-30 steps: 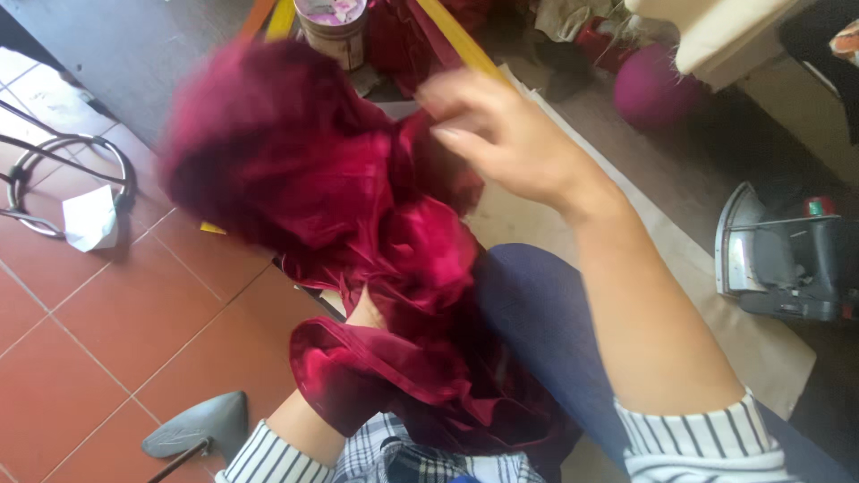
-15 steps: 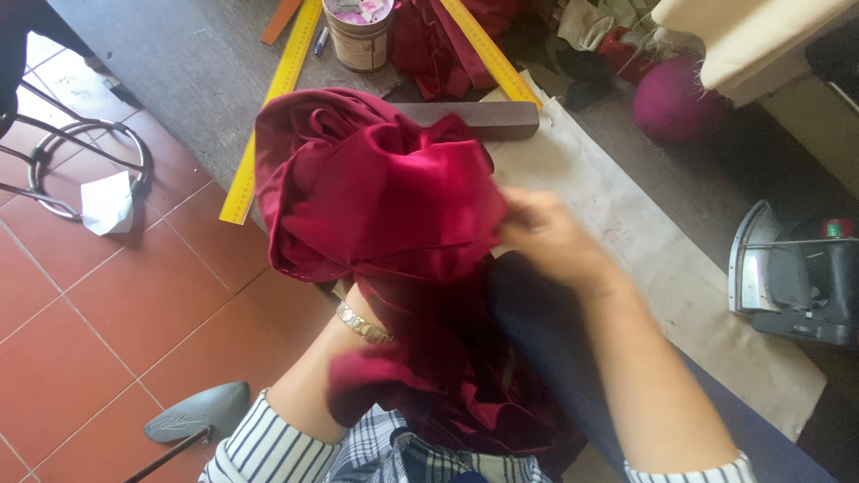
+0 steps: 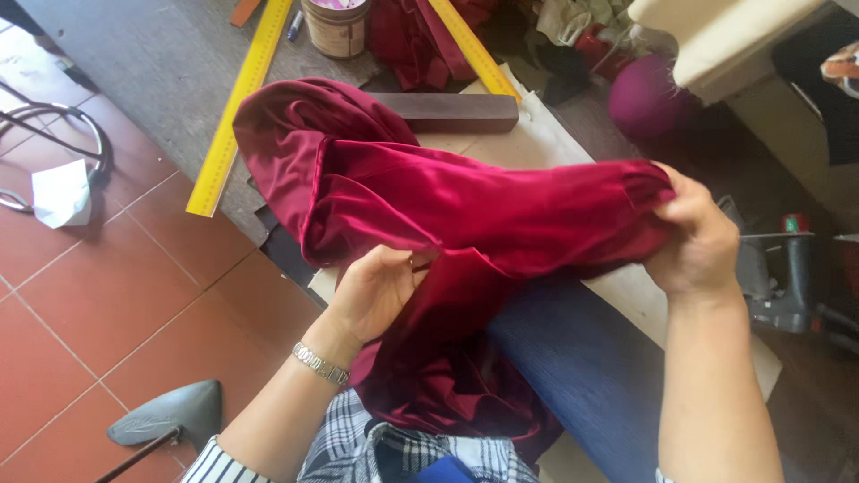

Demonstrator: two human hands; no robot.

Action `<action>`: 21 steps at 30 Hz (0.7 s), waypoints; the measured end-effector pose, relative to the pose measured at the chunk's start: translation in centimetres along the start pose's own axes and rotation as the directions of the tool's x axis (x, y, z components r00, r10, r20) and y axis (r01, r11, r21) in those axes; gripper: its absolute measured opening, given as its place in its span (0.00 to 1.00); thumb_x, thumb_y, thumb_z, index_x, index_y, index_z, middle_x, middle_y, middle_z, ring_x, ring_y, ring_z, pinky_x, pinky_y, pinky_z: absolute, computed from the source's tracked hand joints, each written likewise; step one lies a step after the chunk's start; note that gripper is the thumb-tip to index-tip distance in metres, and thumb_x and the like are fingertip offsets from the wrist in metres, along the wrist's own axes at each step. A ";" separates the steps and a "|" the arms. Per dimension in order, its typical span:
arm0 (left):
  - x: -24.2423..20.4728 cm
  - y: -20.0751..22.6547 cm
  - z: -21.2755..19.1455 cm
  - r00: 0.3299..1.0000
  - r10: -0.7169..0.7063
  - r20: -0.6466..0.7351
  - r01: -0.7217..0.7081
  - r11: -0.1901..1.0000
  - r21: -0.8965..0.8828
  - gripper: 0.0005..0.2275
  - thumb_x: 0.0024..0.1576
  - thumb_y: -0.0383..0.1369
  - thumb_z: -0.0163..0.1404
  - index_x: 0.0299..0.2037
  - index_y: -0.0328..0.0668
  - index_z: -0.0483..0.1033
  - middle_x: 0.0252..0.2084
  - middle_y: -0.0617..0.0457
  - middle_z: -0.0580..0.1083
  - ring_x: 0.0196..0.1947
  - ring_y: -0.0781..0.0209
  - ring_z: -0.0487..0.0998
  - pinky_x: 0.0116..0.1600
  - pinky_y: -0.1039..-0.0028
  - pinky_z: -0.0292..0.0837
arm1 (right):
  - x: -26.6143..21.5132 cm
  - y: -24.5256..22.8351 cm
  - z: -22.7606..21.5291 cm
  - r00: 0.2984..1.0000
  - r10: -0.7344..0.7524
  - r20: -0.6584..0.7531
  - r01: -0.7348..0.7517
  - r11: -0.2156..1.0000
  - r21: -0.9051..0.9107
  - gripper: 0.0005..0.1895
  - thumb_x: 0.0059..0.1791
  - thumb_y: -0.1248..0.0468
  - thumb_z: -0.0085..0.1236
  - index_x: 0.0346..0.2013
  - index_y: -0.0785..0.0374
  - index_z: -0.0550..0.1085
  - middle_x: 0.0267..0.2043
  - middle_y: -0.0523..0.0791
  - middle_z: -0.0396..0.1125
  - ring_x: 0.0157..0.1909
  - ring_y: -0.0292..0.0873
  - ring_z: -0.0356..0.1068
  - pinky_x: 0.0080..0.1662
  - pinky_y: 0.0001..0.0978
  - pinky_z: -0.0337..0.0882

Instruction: The person irons a piece of maroon fabric on a work table using a steam iron. They repeatedly smooth the fabric with their hands, lift sections to check the seams, and apply the iron to different areas of the garment.

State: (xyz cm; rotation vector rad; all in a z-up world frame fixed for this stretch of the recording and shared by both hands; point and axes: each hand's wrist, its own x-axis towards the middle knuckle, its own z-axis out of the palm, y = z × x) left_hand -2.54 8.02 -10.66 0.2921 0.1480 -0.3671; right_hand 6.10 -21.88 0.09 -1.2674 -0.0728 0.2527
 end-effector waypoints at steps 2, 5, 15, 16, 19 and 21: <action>-0.3 -0.1 -1.3 0.997 0.002 -0.073 0.012 0.983 0.183 0.09 0.50 0.24 0.51 0.40 0.32 0.77 0.43 0.44 0.78 0.43 0.53 0.78 0.53 0.66 0.73 | -0.9 -0.4 -0.6 1.000 0.006 0.017 -0.006 1.000 -0.009 0.26 0.36 0.64 0.46 0.47 0.73 0.70 0.42 0.53 0.70 0.42 0.49 0.71 0.47 0.34 0.70; -1.1 1.3 0.0 0.985 -0.023 -0.171 0.099 0.889 0.447 0.17 0.45 0.22 0.57 0.46 0.30 0.75 0.47 0.43 0.77 0.45 0.55 0.78 0.53 0.69 0.74 | -1.8 -1.3 -1.2 0.999 0.028 0.028 -0.026 0.998 -0.062 0.28 0.37 0.61 0.51 0.49 0.73 0.69 0.43 0.53 0.71 0.41 0.49 0.74 0.43 0.34 0.74; -1.6 3.3 0.4 0.970 -0.051 -0.236 0.199 0.723 0.662 0.18 0.45 0.29 0.57 0.46 0.29 0.77 0.49 0.42 0.78 0.49 0.55 0.79 0.60 0.71 0.72 | -2.3 -3.7 -0.8 0.999 0.027 -0.021 -0.033 0.685 -0.728 0.10 0.43 0.72 0.53 0.39 0.65 0.71 0.36 0.43 0.68 0.37 0.35 0.67 0.43 0.24 0.68; -1.6 2.8 0.2 0.970 -0.049 -0.237 0.198 0.723 0.662 0.18 0.45 0.29 0.57 0.46 0.29 0.77 0.49 0.42 0.78 0.49 0.55 0.79 0.60 0.71 0.72 | -2.2 -3.5 -1.3 0.999 0.027 -0.019 -0.032 0.685 -0.727 0.10 0.43 0.72 0.53 0.39 0.65 0.71 0.36 0.43 0.68 0.37 0.35 0.67 0.43 0.24 0.68; -1.6 1.1 -0.7 0.943 0.119 -0.312 0.032 0.898 0.438 0.15 0.54 0.40 0.50 0.38 0.34 0.79 0.39 0.43 0.79 0.42 0.51 0.80 0.54 0.64 0.74 | -2.0 -3.0 -2.4 0.999 0.004 -0.039 -0.031 0.702 -0.712 0.17 0.42 0.74 0.54 0.45 0.64 0.69 0.43 0.41 0.65 0.43 0.34 0.65 0.48 0.22 0.66; -1.6 -0.4 -1.1 0.826 0.240 -0.509 -0.087 0.948 0.306 0.10 0.49 0.31 0.56 0.38 0.34 0.78 0.37 0.46 0.79 0.35 0.57 0.80 0.42 0.73 0.75 | -1.7 -2.8 -2.7 0.999 -0.040 -0.020 0.015 0.729 -0.684 0.17 0.43 0.72 0.52 0.46 0.60 0.68 0.41 0.39 0.64 0.41 0.31 0.63 0.47 0.19 0.63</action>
